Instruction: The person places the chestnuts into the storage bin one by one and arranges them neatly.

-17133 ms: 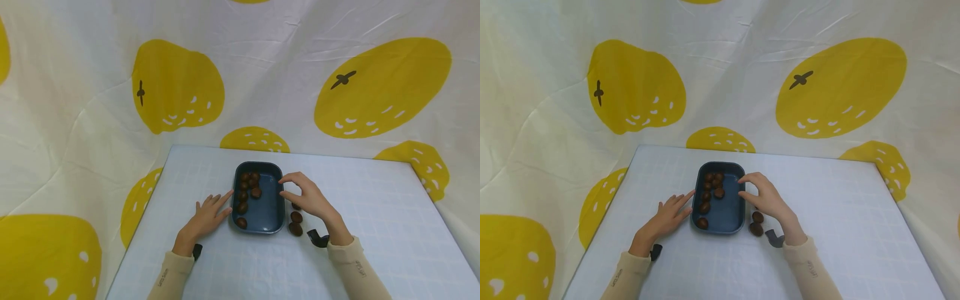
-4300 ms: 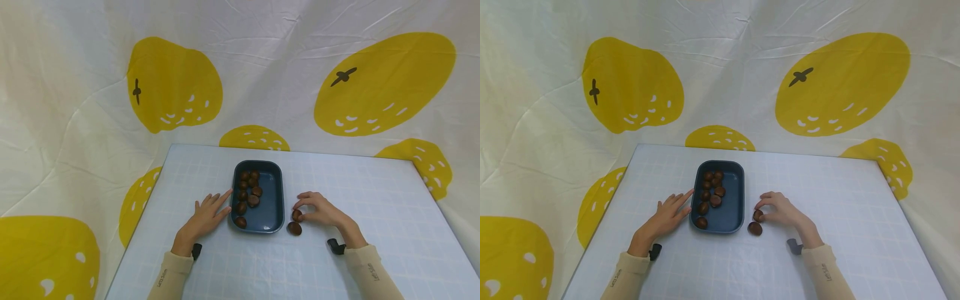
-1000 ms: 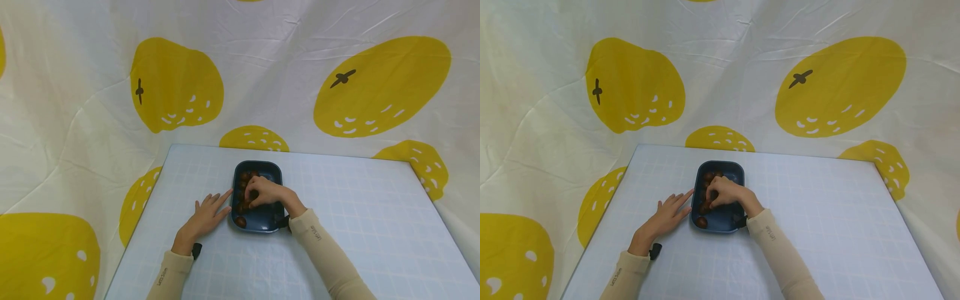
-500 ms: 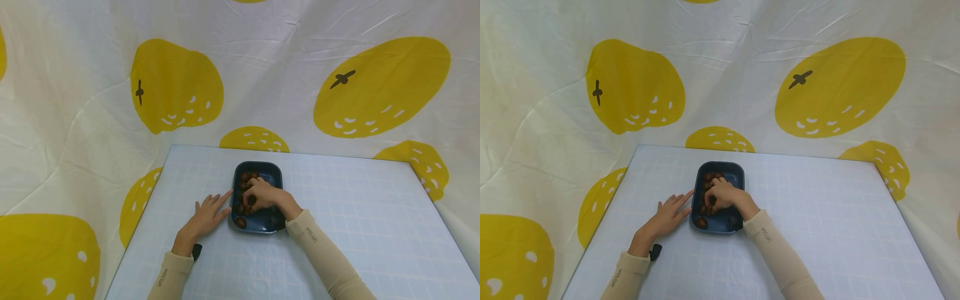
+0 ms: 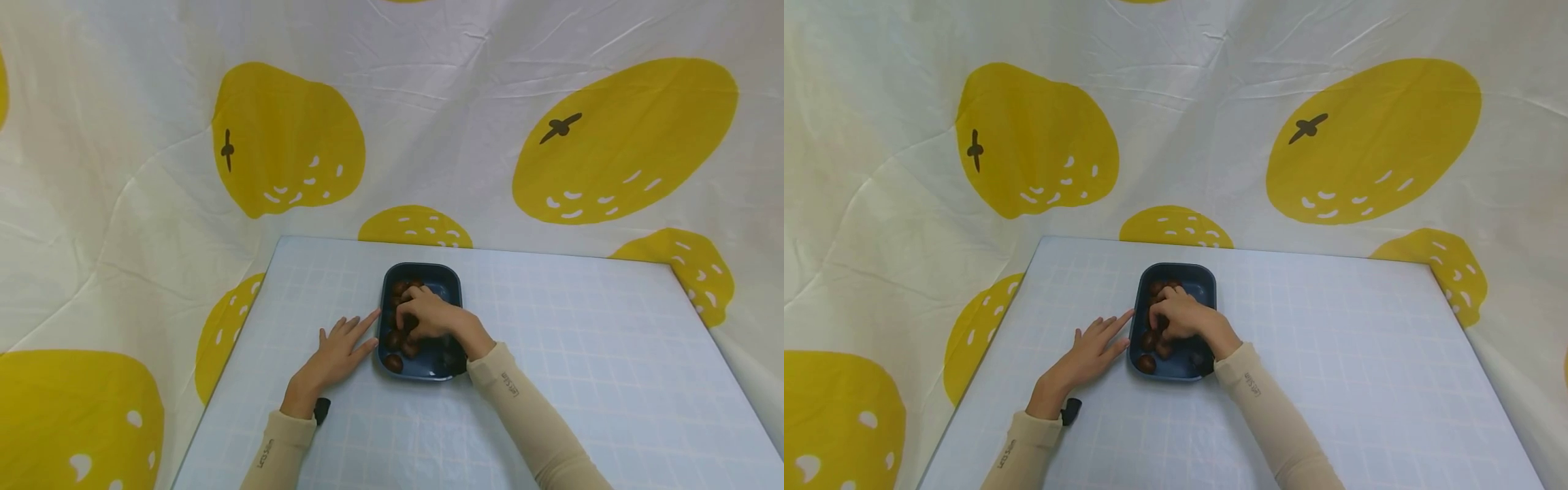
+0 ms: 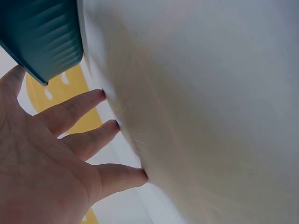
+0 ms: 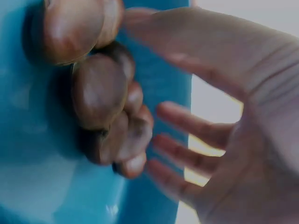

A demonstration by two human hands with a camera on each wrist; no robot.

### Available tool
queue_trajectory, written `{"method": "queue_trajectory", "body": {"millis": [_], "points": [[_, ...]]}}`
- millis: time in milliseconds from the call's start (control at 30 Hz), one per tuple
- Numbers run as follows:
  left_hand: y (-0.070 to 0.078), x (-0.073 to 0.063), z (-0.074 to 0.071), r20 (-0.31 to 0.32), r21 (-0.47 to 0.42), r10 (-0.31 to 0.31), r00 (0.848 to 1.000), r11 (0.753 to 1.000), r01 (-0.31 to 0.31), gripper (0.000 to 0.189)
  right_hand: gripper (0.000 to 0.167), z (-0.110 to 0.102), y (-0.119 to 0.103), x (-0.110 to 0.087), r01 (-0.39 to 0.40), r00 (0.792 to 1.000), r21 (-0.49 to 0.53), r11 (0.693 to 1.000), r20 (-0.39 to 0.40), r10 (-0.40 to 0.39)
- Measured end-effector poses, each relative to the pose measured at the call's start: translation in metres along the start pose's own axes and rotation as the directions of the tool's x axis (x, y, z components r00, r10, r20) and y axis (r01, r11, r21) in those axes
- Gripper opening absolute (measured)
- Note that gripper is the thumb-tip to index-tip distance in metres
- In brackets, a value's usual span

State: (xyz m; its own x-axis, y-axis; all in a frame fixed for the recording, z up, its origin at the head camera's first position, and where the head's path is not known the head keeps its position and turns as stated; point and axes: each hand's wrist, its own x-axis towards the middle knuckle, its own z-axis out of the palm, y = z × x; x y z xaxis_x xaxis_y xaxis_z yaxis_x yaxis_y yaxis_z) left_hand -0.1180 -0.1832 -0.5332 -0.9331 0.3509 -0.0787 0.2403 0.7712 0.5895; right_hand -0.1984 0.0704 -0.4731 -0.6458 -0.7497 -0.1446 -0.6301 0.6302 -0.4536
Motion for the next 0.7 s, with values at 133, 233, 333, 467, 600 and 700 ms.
{"method": "queue_trajectory", "body": {"millis": [133, 233, 333, 467, 600, 700], "points": [[-0.001, 0.0, 0.0, 0.002, 0.005, -0.004, 1.0, 1.0, 0.004, 0.06, 0.021, -0.01, -0.007, -0.006, 0.037, 0.998, 0.035, 0.999, -0.058, -0.035], [-0.001, 0.0, 0.001, 0.0, 0.006, -0.004, 1.0, 1.0, 0.004, 0.06, 0.023, -0.019, -0.012, -0.012, 0.074, 0.992, 0.057, 0.996, -0.11, -0.068], [-0.001, 0.0, 0.001, -0.003, 0.005, -0.003, 1.0, 1.0, 0.003, 0.06, 0.025, -0.027, -0.014, -0.02, 0.112, 0.98, 0.065, 0.992, -0.17, -0.1], [-0.002, 0.001, 0.002, -0.005, 0.003, -0.001, 1.0, 1.0, 0.001, 0.059, 0.025, -0.034, -0.016, -0.033, 0.142, 0.964, 0.075, 0.987, -0.237, -0.121], [-0.003, 0.001, 0.002, -0.003, 0.001, 0.003, 1.0, 1.0, -0.003, 0.059, 0.024, -0.038, -0.014, -0.048, 0.157, 0.95, 0.106, 0.982, -0.288, -0.12], [-0.002, 0.002, 0.002, 0.004, 0.002, 0.002, 1.0, 1.0, -0.002, 0.06, 0.024, -0.039, -0.011, -0.059, 0.161, 0.938, 0.126, 0.979, -0.327, -0.113]]}}
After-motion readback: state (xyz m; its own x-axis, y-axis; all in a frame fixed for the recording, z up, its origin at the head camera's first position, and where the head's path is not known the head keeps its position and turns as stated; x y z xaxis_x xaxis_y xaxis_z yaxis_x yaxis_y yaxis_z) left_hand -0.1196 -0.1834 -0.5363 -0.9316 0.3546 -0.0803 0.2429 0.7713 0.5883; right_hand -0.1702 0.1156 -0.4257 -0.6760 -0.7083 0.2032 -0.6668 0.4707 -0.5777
